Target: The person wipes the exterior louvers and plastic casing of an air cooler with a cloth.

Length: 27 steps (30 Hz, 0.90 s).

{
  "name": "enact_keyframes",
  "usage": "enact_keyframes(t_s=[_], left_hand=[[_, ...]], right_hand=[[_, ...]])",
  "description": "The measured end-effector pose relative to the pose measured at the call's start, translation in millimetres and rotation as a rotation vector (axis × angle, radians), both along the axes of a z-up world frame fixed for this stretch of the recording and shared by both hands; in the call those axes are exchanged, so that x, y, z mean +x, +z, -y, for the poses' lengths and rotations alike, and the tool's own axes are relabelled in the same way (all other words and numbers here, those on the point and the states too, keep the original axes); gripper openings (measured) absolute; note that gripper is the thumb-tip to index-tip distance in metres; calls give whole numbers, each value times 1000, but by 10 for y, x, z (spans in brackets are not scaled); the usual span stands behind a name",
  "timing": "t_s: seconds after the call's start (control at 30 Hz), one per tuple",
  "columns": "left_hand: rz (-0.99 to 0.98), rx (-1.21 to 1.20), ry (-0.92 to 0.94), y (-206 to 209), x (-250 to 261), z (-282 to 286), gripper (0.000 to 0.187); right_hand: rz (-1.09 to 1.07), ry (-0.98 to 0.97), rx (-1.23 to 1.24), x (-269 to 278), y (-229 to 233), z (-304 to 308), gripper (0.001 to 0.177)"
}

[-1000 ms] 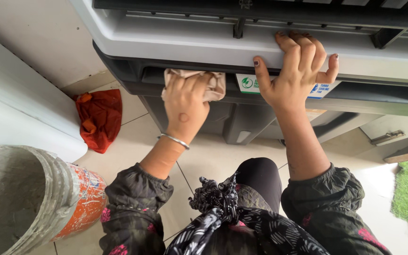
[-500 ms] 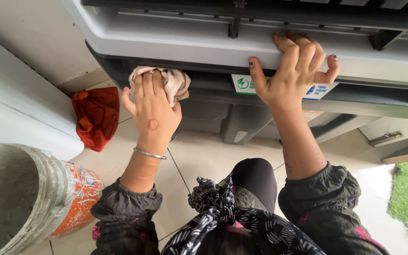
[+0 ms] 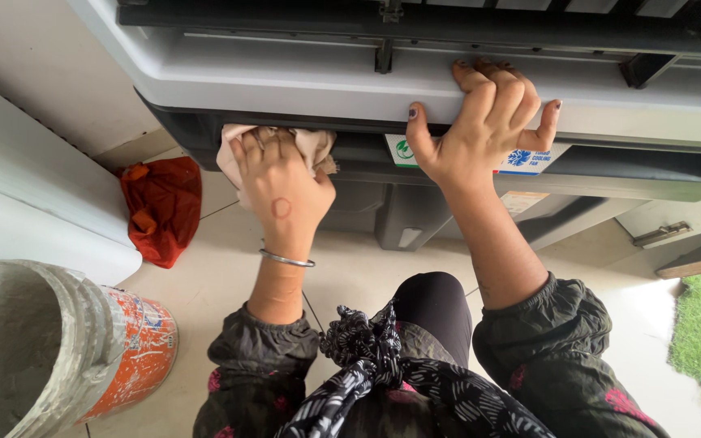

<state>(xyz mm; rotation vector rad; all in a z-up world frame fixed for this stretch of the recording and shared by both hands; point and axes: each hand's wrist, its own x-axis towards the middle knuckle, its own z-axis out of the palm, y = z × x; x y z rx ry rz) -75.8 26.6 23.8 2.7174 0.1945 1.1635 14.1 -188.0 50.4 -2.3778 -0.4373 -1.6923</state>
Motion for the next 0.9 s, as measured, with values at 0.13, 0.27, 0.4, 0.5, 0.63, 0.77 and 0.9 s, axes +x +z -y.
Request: enact_keyframes(t_s=[0.13, 0.27, 0.4, 0.5, 0.63, 0.77, 0.9], left_hand=[[-127, -107, -218, 15, -22, 412, 47], [66, -19, -230, 8, 44, 840, 57], [51, -22, -244, -75, 40, 779, 57], [72, 11, -252, -133, 36, 703, 59], [44, -65, -365, -145, 39, 399, 59], [86, 23, -239, -217, 41, 72, 70], [115, -34, -224, -317, 51, -238, 75]], right_hand=[[9, 9, 10, -3, -7, -8, 49], [17, 36, 16, -5, -6, 1, 50], [0, 41, -3, 12, -35, 25, 53], [27, 36, -7, 46, -36, 28, 52], [28, 20, -9, 35, -46, 23, 54], [15, 17, -5, 17, -69, 36, 53], [2, 17, -9, 41, -63, 31, 53]])
